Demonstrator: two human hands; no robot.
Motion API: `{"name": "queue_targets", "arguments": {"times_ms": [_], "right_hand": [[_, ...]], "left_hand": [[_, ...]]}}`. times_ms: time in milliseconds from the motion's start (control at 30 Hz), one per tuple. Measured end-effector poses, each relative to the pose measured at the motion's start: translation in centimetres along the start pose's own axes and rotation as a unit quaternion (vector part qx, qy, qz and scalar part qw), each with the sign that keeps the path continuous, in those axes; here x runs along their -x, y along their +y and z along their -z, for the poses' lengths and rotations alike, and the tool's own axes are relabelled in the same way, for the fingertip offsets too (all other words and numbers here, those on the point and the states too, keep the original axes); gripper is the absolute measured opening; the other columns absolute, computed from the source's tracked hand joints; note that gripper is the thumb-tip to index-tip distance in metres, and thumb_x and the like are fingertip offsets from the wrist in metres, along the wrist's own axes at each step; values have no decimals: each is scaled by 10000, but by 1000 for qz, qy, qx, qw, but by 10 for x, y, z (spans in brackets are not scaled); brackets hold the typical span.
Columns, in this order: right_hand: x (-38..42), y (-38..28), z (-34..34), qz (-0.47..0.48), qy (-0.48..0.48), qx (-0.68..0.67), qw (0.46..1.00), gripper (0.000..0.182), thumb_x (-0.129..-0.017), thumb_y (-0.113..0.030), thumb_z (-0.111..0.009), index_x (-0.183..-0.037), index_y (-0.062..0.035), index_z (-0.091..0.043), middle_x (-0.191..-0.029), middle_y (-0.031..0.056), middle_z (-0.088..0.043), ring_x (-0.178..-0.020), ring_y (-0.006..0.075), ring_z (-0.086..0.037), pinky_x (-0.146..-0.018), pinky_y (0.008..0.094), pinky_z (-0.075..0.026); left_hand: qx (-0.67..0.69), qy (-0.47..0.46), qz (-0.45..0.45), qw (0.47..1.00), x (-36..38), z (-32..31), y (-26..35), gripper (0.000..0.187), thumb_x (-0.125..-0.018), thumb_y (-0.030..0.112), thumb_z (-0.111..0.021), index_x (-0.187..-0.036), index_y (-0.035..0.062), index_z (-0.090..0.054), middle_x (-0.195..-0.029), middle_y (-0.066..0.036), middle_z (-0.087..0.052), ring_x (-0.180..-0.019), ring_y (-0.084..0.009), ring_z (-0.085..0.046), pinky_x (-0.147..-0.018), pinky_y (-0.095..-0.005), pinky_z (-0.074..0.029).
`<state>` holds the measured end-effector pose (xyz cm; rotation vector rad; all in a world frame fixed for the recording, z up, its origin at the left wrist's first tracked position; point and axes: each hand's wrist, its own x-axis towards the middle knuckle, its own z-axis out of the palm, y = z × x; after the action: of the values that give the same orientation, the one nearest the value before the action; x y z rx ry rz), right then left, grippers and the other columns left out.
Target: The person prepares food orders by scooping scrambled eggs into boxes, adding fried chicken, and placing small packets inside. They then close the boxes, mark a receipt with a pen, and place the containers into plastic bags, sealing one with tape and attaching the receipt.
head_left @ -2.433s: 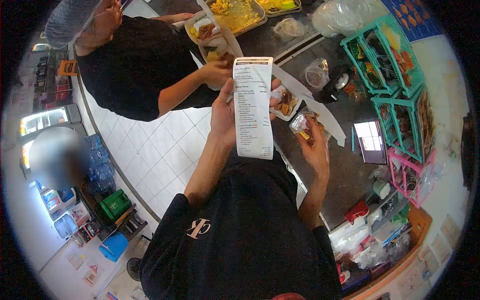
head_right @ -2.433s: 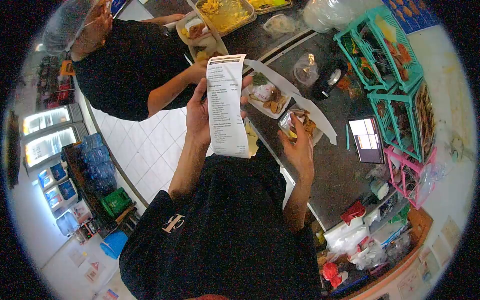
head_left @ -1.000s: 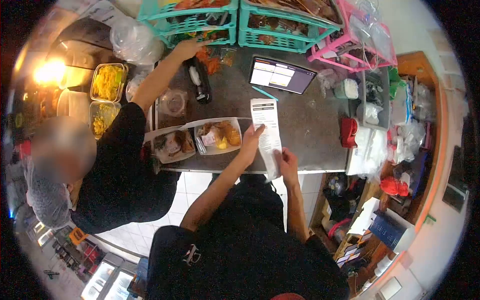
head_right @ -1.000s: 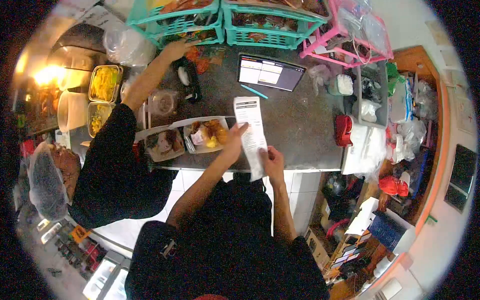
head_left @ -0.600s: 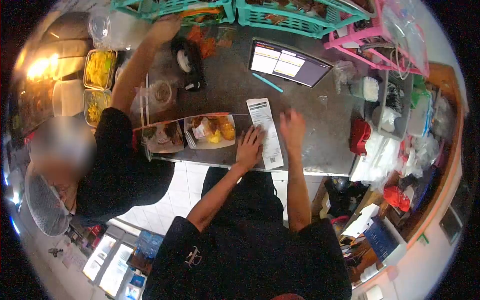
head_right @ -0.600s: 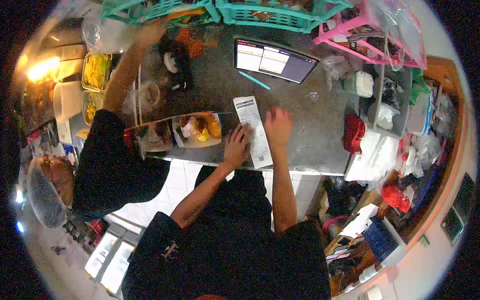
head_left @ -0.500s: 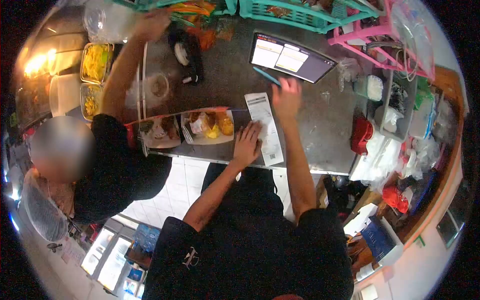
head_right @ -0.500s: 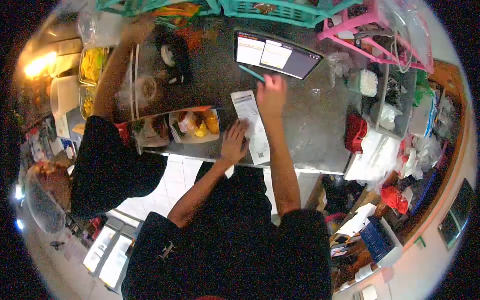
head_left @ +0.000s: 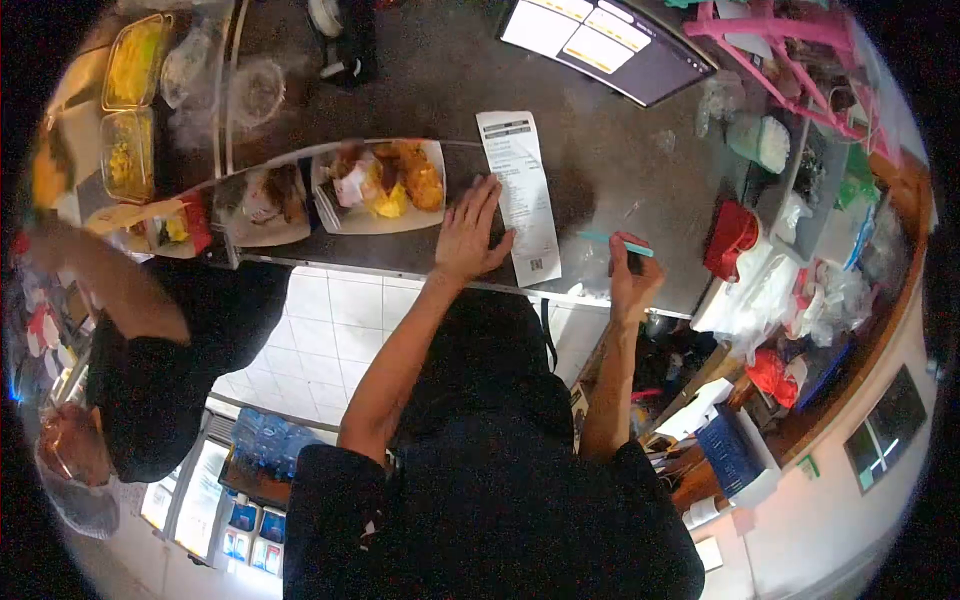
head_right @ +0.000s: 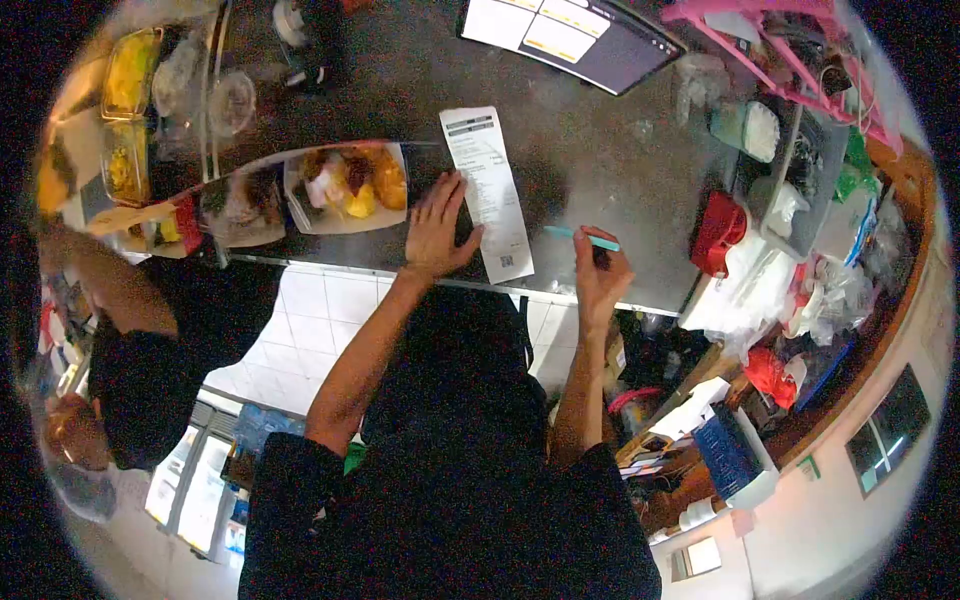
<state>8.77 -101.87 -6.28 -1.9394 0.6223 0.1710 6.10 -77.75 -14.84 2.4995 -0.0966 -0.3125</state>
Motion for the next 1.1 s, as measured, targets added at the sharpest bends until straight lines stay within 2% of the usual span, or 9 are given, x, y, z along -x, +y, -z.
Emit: {"name": "queue_targets", "arguments": {"times_ms": [133, 200, 400, 533, 600, 700, 900, 1000, 1100], "right_hand": [[14, 21, -32, -11, -34, -134, 990, 110, -883, -103, -697, -929, -9, -664, -749, 34, -627, -627, 80, -557, -545, 240, -452], [17, 16, -51, 172, -57, 10, 983, 102, -858, -83, -705, -924, -7, -685, -775, 64, -667, -656, 88, -605, -574, 236, -484], [29, 23, -80, 257, -35, 56, 964, 124, -825, -53, -708, -944, -17, -709, -813, 123, -691, -677, 189, -663, -599, 290, -505], [37, 35, -87, 243, -16, 44, 969, 132, -816, -47, -711, -945, -16, -710, -809, 133, -689, -672, 223, -663, -607, 313, -508], [40, 34, -92, 285, -9, 30, 958, 127, -816, -46, -712, -939, -14, -711, -806, 127, -691, -671, 222, -662, -611, 319, -514], [41, 27, -93, 283, -39, 40, 957, 127, -832, -25, -694, -953, 8, -708, -777, 124, -675, -684, 167, -646, -623, 276, -491], [27, 41, -88, 206, 22, 40, 978, 159, -802, -33, -707, -959, -7, -705, -843, 143, -700, -757, 260, -694, -671, 330, -534], [28, 39, -95, 302, -63, 37, 950, 155, -797, -29, -705, -948, 6, -709, -865, 143, -705, -763, 254, -698, -685, 336, -537], [12, 40, -94, 243, -17, 3, 970, 144, -797, -22, -702, -940, -2, -712, -869, 137, -706, -739, 209, -692, -678, 319, -536]], "left_hand": [[-29, 14, -11, 999, 0, -5, -2, 796, -837, 420, -622, -1478, 81, -292, -1557, -82, -261, -1430, -295, -263, -1132, -517, -259], [-29, 5, 2, 1000, 2, -8, -2, 802, -830, 430, -619, -1478, 91, -290, -1560, -83, -251, -1437, -293, -246, -1139, -516, -244], [-14, 41, -8, 999, 2, -10, -1, 806, -809, 442, -658, -1469, 128, -318, -1550, -60, -282, -1429, -319, -264, -1118, -554, -253], [-20, 47, -14, 999, 1, -11, -4, 803, -808, 440, -659, -1468, 129, -322, -1548, -59, -285, -1423, -318, -275, -1115, -553, -258], [-66, 42, -20, 997, 2, -11, -4, 801, -808, 463, -618, -1450, 78, -334, -1537, -80, -296, -1425, -279, -275, -1145, -475, -249], [-57, 51, -23, 997, 2, -13, -4, 801, -805, 461, -622, -1450, 80, -336, -1532, -78, -307, -1423, -281, -279, -1143, -477, -255], [-61, 50, -22, 997, 2, -8, -2, 789, -799, 450, -631, -1442, 87, -352, -1529, -76, -314, -1419, -279, -288, -1136, -476, -268], [-50, 64, -24, 996, 1, -11, -3, 779, -798, 440, -631, -1438, 86, -360, -1527, -76, -318, -1413, -279, -299, -1131, -473, -275], [-15, 64, -26, 998, 1, -12, -5, 798, -778, 419, -670, -1443, 108, -358, -1519, -82, -338, -1405, -322, -307, -1134, -500, -256]]}}
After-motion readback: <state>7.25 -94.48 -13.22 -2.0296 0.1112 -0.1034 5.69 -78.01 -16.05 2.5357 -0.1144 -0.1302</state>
